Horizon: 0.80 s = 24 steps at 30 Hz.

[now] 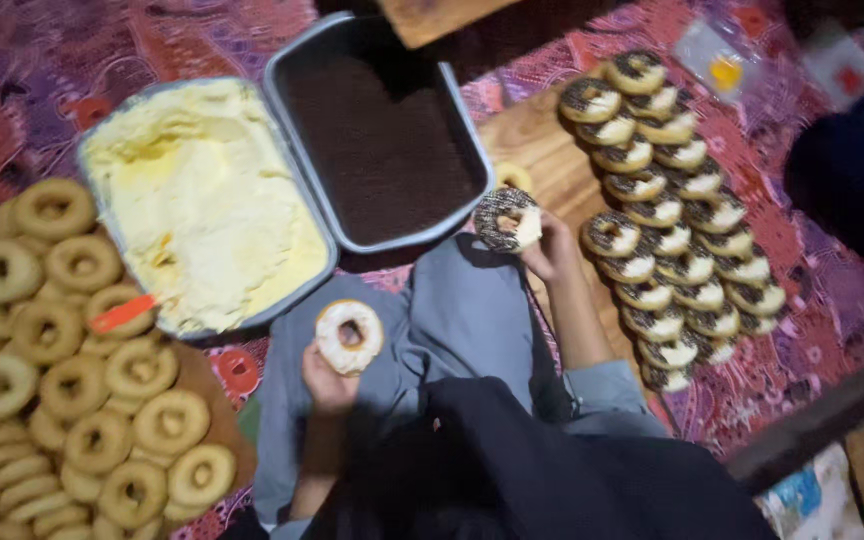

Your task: The person dips donuts into a yellow cream and then into a dark topping, placing them on a wooden board. Later, the person uses a grater to sprinkle a white topping over the arranged donuts.

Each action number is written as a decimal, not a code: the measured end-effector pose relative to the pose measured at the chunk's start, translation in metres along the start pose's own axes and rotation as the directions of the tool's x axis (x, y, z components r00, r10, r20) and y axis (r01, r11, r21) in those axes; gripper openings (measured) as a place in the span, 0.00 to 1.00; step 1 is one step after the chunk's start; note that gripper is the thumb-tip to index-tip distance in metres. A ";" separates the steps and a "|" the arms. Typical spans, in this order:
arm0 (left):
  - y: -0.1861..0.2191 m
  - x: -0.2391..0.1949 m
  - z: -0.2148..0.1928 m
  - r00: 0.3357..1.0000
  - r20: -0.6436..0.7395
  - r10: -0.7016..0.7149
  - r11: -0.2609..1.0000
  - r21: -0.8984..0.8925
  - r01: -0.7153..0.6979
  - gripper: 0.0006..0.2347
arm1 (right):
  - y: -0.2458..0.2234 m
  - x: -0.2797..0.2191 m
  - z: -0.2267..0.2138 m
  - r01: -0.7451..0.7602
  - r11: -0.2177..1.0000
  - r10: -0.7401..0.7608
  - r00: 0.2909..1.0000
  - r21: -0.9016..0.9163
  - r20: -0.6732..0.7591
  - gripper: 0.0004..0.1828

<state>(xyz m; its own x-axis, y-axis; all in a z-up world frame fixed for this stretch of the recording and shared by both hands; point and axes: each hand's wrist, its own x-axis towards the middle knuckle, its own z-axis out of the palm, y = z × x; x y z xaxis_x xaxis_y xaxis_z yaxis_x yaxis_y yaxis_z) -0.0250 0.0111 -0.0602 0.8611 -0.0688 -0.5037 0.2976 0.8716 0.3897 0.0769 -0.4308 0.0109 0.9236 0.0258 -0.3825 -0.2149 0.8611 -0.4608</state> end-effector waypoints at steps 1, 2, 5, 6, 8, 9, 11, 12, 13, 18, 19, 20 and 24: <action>0.004 -0.001 0.002 0.999 -0.033 -0.020 1.000 0.018 0.020 0.20 | -0.012 -0.017 -0.020 0.028 0.999 -0.024 0.995 0.045 -0.093 0.21; 0.007 -0.003 0.006 0.997 -0.074 -0.035 0.999 0.035 0.037 0.21 | -0.025 -0.030 -0.038 0.122 0.993 -0.121 0.982 0.001 -0.142 0.20; 0.016 -0.007 0.025 0.965 0.259 -0.037 0.996 -0.066 0.056 0.20 | -0.063 -0.047 -0.087 0.293 0.931 -0.352 0.879 -0.218 -0.320 0.16; 0.016 -0.010 0.033 0.977 0.203 -0.057 0.998 -0.016 0.061 0.20 | -0.076 -0.040 -0.099 0.273 0.905 -0.395 0.825 -0.327 -0.405 0.16; 0.018 -0.013 0.050 0.993 0.083 -0.082 0.994 0.081 0.075 0.22 | -0.095 -0.019 -0.118 0.252 0.843 -0.483 0.743 -0.476 -0.463 0.16; 0.019 -0.011 0.059 0.989 0.108 -0.102 0.994 0.050 0.097 0.23 | -0.099 -0.005 -0.124 0.265 0.811 -0.524 0.727 -0.522 -0.444 0.15; 0.018 -0.011 0.072 0.977 0.156 -0.147 0.989 -0.013 0.150 0.23 | -0.108 0.001 -0.136 0.100 0.563 -0.670 0.637 -0.820 -0.382 0.13; 0.018 -0.012 0.077 0.974 0.158 -0.162 0.986 -0.009 0.165 0.23 | -0.113 0.001 -0.138 -0.111 0.282 -0.757 0.584 -0.953 -0.292 0.11; 0.017 -0.012 0.081 0.971 0.160 -0.177 0.984 -0.005 0.180 0.22 | -0.116 -0.003 -0.136 -0.326 -0.025 -0.813 0.557 -0.945 -0.171 0.11; 0.012 -0.010 0.092 0.963 0.045 -0.266 0.951 0.176 0.254 0.23 | -0.069 -0.042 -0.071 -0.134 -0.080 -0.869 0.495 -0.988 0.004 0.17; 0.006 -0.007 0.093 0.955 0.079 -0.285 0.941 0.215 0.263 0.23 | -0.037 -0.049 -0.050 -0.064 0.262 -0.746 0.619 -0.963 -0.245 0.18; -0.002 -0.005 0.094 0.946 0.111 -0.304 0.929 0.254 0.269 0.24 | -0.005 -0.061 -0.029 -0.084 0.658 -0.302 0.881 -0.749 -0.364 0.24; -0.031 0.008 0.096 0.889 0.241 -0.389 0.888 0.354 0.293 0.19 | 0.099 -0.060 0.052 -0.368 0.847 0.482 0.837 -0.383 0.260 0.29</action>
<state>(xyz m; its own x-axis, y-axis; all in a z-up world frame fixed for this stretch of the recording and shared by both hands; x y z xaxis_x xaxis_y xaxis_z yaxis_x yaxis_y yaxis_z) 0.0126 -0.0633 -0.0025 0.7490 -0.5174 -0.4139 0.6626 0.5819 0.4715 0.0169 -0.3204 0.0300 0.7521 0.5683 -0.3338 -0.6440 0.5256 -0.5560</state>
